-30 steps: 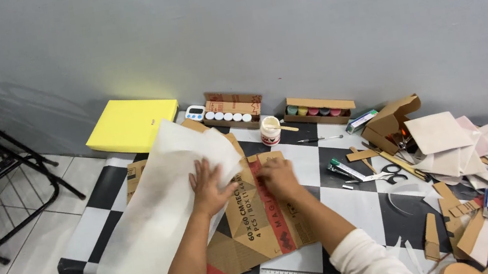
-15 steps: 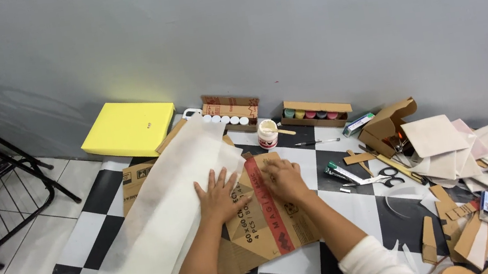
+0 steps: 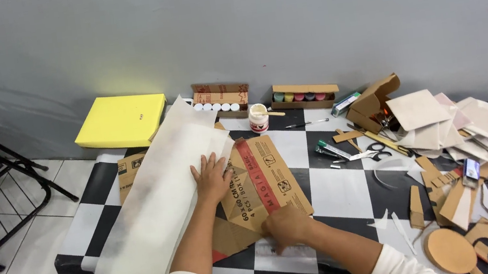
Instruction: The person is preparing cardboard components for a project, including folding a small paper template and measuring/marking a large cardboard box using a ruler.
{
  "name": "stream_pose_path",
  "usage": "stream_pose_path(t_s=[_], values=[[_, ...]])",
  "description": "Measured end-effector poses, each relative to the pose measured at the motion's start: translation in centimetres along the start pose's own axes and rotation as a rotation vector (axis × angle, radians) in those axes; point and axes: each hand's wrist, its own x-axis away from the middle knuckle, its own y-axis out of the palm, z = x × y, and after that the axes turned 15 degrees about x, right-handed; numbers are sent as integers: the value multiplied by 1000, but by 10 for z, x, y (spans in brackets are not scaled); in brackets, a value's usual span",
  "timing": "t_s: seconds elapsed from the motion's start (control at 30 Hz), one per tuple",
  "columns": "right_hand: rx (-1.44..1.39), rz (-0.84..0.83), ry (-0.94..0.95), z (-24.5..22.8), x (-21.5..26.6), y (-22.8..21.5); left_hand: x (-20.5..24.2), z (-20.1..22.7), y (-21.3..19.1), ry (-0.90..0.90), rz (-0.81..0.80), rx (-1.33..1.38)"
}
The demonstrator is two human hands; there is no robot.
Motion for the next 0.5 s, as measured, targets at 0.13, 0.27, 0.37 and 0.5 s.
stream_pose_path(t_s=[0.13,0.27,0.37,0.5], values=[[17,52,116,-5,-1,15,19,0,-1,-37,-20,95],[38,88,222,-13,-11,41,26,-9,5,-62,-17,63],[36,48,195,-10,-6,41,38,-2,-1,-90,-104,-16],[20,-62,154,4,27,5,40,-3,3,-73,-52,22]])
